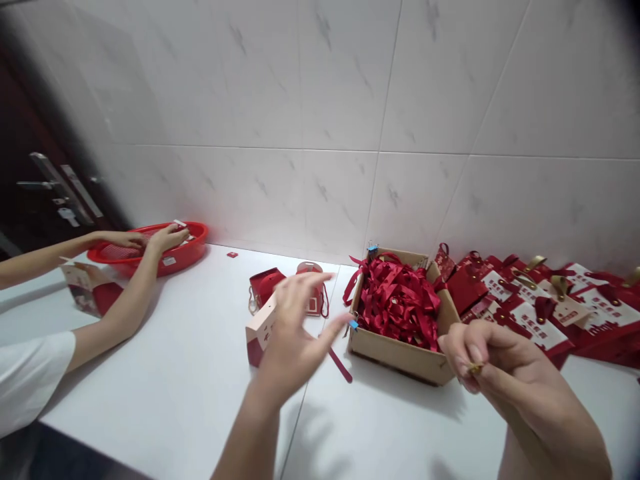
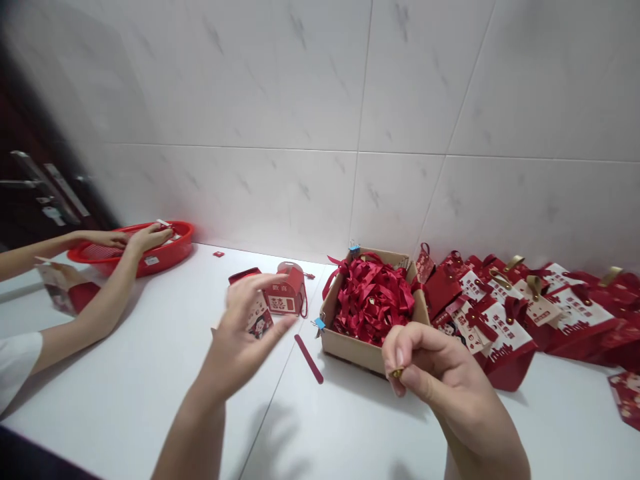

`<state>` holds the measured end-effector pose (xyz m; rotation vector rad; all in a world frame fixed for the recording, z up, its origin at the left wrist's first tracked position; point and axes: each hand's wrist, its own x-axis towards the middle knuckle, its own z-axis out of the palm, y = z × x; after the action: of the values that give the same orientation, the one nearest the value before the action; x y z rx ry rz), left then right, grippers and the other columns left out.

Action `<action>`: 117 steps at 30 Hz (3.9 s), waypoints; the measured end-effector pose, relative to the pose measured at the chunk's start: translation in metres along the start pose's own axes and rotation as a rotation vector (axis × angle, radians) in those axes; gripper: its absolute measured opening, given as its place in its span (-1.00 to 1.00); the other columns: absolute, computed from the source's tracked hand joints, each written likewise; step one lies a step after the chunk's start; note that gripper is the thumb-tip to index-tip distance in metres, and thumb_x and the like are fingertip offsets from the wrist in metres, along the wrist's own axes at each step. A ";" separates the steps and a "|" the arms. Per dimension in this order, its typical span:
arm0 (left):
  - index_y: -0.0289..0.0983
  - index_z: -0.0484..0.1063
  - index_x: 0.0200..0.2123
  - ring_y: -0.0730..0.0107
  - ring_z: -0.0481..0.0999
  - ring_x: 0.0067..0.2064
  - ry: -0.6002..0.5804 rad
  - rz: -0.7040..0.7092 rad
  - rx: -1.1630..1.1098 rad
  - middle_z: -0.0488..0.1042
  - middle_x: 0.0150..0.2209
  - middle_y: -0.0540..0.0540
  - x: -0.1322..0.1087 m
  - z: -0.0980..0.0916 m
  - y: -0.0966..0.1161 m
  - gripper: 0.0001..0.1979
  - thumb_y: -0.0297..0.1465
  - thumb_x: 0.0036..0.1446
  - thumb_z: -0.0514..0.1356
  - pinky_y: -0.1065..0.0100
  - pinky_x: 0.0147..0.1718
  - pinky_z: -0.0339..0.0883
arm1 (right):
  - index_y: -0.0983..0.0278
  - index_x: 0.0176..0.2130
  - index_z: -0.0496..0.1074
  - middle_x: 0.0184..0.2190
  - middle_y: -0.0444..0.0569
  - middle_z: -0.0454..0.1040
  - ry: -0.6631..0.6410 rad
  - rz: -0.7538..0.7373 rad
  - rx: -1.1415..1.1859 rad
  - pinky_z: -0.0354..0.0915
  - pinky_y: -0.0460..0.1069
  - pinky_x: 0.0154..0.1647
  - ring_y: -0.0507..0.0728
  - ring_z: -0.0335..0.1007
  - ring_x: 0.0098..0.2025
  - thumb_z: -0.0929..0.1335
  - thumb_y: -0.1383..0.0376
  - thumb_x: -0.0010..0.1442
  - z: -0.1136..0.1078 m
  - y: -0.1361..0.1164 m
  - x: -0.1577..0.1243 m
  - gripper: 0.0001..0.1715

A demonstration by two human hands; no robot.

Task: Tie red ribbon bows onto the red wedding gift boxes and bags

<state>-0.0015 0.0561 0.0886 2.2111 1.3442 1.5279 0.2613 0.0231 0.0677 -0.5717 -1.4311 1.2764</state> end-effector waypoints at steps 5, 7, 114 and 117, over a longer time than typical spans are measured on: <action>-0.22 0.23 0.12 -0.22 0.19 0.17 0.223 -0.506 0.295 0.32 0.08 -0.28 -0.042 -0.018 -0.074 -0.24 -0.12 -0.16 0.34 -0.20 0.08 0.13 | 0.18 -0.39 0.34 -0.47 -0.08 0.32 0.039 -0.112 -0.054 0.21 -0.07 -0.45 0.05 0.21 -0.43 0.37 0.25 0.17 -0.008 0.004 -0.013 -0.88; -0.22 0.10 0.20 -0.11 0.39 0.06 0.295 -0.674 0.076 0.40 0.03 -0.28 -0.056 -0.013 -0.096 -0.17 -0.16 -0.12 0.32 -0.12 0.00 0.29 | 0.18 -0.39 0.34 -0.48 -0.08 0.31 0.033 -0.137 -0.070 0.21 -0.05 -0.44 0.06 0.21 -0.42 0.36 0.24 0.18 -0.006 0.005 -0.015 -0.88; -0.30 0.28 -0.50 0.53 0.31 -0.52 -0.315 0.496 -0.448 0.34 -0.57 0.05 0.007 0.044 0.023 -0.76 -0.48 0.00 0.34 0.45 -0.52 0.22 | 0.11 -0.14 0.27 -0.54 -0.30 0.44 0.758 -0.620 -0.290 0.40 -0.17 -0.47 -0.04 0.44 -0.53 0.46 0.49 0.01 0.020 0.004 0.013 -0.51; -0.29 0.25 -0.51 0.55 0.26 -0.53 -0.315 0.582 -0.446 0.30 -0.59 0.07 0.005 0.049 0.027 -0.76 -0.53 0.05 0.29 0.43 -0.49 0.22 | 0.13 -0.18 0.37 -0.51 -0.26 0.48 0.747 -0.615 -0.417 0.41 -0.19 -0.52 -0.03 0.47 -0.51 0.46 0.50 0.02 0.020 0.003 0.012 -0.59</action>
<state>0.0541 0.0610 0.0832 2.4919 0.2379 1.3562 0.2384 0.0269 0.0727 -0.7103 -1.0876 0.2160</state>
